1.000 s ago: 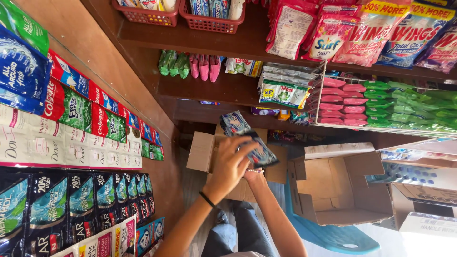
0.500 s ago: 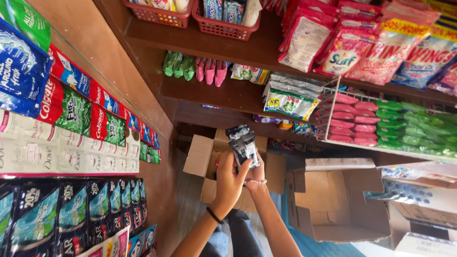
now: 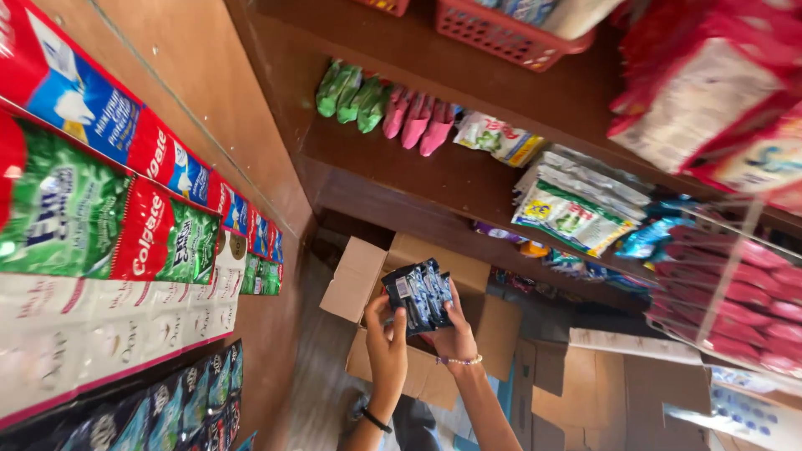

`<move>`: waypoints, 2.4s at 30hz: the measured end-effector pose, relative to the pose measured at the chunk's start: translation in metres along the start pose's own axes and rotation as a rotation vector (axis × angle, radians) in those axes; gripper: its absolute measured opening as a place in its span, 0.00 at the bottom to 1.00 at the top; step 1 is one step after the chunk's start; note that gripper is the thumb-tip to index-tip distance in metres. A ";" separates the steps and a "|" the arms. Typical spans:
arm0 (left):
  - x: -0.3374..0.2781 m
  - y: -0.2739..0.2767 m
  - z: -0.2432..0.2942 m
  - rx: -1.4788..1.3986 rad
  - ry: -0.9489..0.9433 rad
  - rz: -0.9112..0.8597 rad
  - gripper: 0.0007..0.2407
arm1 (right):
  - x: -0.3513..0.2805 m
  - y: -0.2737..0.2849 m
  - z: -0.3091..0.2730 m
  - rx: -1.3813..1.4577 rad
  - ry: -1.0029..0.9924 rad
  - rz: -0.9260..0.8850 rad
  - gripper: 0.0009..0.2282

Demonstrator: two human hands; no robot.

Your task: Stocking consumer goods like soap, toothpaste, and snacks from a cardboard box onto store shelves.

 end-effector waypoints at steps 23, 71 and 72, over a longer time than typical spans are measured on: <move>0.430 -0.029 0.003 -0.241 -0.236 -0.161 0.30 | 0.343 -0.018 -0.152 -1.076 0.459 -0.337 0.36; 0.453 0.044 -0.016 0.711 -0.612 0.300 0.21 | 0.420 -0.062 -0.078 -2.690 0.293 0.008 0.39; 0.450 0.044 -0.016 0.712 -0.614 0.296 0.21 | 0.411 -0.067 -0.078 -2.688 0.293 0.013 0.39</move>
Point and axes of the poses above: each hand's wrist, its own x-axis towards the middle knuckle, its own y-axis out of the back of the hand, z = x × y, the point moved 2 cm from there along x, towards the middle knuckle, and after that the axes turned 11 degrees about -z, right-handed, at the moved point
